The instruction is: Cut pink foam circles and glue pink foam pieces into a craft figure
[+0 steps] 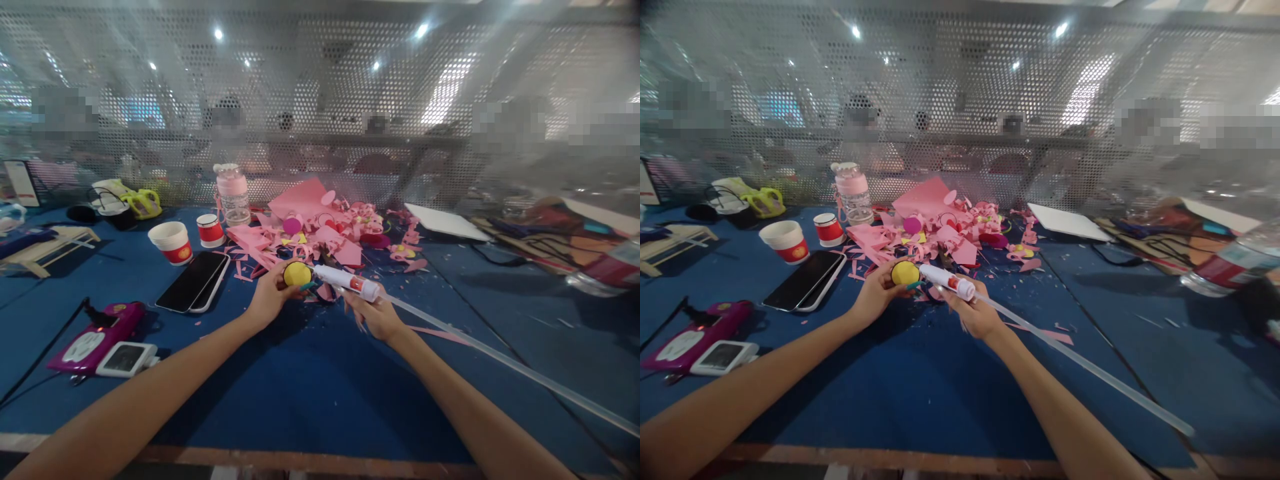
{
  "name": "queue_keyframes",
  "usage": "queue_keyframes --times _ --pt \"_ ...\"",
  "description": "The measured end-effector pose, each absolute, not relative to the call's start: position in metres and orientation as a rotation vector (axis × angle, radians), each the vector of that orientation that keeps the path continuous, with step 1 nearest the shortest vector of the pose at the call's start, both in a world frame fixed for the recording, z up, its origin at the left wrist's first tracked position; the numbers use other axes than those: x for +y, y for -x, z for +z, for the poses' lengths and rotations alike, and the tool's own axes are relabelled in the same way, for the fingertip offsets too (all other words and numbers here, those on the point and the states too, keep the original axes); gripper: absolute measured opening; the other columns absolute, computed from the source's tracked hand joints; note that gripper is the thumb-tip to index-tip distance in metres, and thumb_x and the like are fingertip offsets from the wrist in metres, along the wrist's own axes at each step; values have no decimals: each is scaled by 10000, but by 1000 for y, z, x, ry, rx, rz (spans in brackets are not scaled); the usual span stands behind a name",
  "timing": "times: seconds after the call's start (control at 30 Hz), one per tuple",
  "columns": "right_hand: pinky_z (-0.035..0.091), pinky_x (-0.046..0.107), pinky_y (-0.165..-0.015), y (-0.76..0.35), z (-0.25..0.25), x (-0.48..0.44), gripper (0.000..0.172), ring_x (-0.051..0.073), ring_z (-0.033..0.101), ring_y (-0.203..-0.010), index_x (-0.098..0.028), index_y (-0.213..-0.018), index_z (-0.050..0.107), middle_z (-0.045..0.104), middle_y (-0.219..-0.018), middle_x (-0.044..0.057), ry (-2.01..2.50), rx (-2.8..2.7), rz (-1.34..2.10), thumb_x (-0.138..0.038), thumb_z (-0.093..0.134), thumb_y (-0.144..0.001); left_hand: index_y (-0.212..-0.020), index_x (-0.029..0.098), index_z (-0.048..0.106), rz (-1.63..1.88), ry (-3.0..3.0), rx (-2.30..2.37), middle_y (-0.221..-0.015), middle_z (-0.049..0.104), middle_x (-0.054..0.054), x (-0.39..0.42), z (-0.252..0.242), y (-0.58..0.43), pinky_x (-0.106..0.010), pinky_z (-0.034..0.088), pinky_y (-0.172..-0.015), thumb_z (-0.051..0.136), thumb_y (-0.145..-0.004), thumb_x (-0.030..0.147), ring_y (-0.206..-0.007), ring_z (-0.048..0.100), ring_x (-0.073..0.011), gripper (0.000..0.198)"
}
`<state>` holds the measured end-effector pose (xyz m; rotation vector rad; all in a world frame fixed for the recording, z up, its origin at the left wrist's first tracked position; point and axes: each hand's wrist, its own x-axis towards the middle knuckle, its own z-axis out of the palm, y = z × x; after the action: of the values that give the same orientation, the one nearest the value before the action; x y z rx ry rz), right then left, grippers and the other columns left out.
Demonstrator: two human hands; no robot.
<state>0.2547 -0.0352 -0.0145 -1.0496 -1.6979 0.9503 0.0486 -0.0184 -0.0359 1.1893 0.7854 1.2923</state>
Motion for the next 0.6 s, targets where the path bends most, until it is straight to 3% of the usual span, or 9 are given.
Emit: queue_keyframes --times 0.6 --pt "352 233 -385 -256 -13 -37 350 99 425 -372 -170 -711 592 444 -399 -40 1115 -1665 946 -520 592 -718 -1287 165 408 1272 -1190 812 -939 685 -77 -15 -36 -46 -299 568 -673 671 -697 294 -705 676 -172 658"
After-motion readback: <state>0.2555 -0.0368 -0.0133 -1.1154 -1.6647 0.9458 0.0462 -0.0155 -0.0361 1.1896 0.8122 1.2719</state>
